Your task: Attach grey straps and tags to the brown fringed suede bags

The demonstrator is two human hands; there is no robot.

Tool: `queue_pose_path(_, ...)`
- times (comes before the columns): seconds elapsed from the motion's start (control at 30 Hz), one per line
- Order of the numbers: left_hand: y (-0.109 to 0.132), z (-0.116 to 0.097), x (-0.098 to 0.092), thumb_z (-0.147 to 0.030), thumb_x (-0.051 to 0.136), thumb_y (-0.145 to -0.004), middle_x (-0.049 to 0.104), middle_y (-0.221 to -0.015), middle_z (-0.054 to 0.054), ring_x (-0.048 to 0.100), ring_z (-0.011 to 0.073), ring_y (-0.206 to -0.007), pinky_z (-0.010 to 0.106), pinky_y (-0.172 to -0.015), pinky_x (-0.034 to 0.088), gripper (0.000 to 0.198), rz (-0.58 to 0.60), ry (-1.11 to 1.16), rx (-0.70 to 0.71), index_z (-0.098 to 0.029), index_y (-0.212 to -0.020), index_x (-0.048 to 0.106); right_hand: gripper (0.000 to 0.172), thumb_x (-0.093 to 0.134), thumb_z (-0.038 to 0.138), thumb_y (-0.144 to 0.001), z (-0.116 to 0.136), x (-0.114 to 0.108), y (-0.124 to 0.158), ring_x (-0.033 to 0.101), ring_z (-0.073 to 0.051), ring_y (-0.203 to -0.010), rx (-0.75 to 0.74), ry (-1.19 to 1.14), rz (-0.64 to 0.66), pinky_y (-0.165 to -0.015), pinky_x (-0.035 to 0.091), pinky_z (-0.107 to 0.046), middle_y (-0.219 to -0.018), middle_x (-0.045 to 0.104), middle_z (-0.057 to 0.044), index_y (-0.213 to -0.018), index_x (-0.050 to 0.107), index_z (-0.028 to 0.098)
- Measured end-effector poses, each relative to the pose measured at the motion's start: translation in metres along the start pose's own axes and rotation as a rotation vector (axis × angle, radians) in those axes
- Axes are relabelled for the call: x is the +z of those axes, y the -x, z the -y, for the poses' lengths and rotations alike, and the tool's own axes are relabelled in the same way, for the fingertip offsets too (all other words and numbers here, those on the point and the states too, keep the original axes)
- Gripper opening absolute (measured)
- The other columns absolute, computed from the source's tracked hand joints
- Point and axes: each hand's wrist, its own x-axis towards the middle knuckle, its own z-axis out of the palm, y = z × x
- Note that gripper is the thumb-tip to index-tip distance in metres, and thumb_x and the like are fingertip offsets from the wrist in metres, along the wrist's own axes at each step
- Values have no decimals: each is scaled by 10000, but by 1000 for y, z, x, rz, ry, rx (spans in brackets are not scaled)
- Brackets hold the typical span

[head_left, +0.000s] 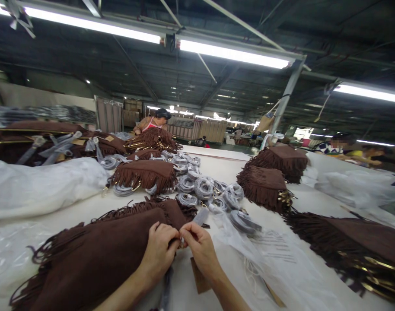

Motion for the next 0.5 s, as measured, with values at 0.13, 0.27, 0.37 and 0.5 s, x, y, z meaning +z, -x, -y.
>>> queue_pose_path(0.13, -3, 5, 3, -221, 485, -834, 656, -725, 11, 596, 201, -786, 437, -975, 335, 205, -56, 94, -23, -203, -661, 594, 200, 600, 353, -808, -1, -1, 0, 539, -139, -576, 14, -5, -33, -590, 435, -243, -591, 557, 35, -689, 613, 193)
queue_pose_path(0.27, -6, 7, -2, -322, 506, -811, 643, -685, 25, 588, 208, -720, 320, -740, 424, 243, -101, 296, -137, -193, -628, 600, 185, 656, 315, -737, -11, 1, -2, 580, -146, -581, 60, -128, -1, -582, 465, -256, -686, 646, 13, -868, 633, 186)
queue_pose_path(0.37, -7, 9, -3, -349, 527, -785, 644, -681, 24, 586, 202, -711, 289, -693, 420, 239, -103, 414, -195, -185, -636, 614, 229, 639, 248, -703, -15, 5, -2, 599, -151, -593, 58, -118, 27, -586, 472, -262, -727, 686, -7, -921, 617, 180)
queue_pose_path(0.5, -5, 11, 0, -354, 527, -776, 647, -695, 24, 588, 202, -724, 284, -697, 417, 236, -111, 414, -194, -184, -647, 625, 188, 591, 200, -735, -13, 6, -1, 597, -152, -586, -27, 62, -11, -594, 455, -260, -658, 669, 11, -920, 612, 176)
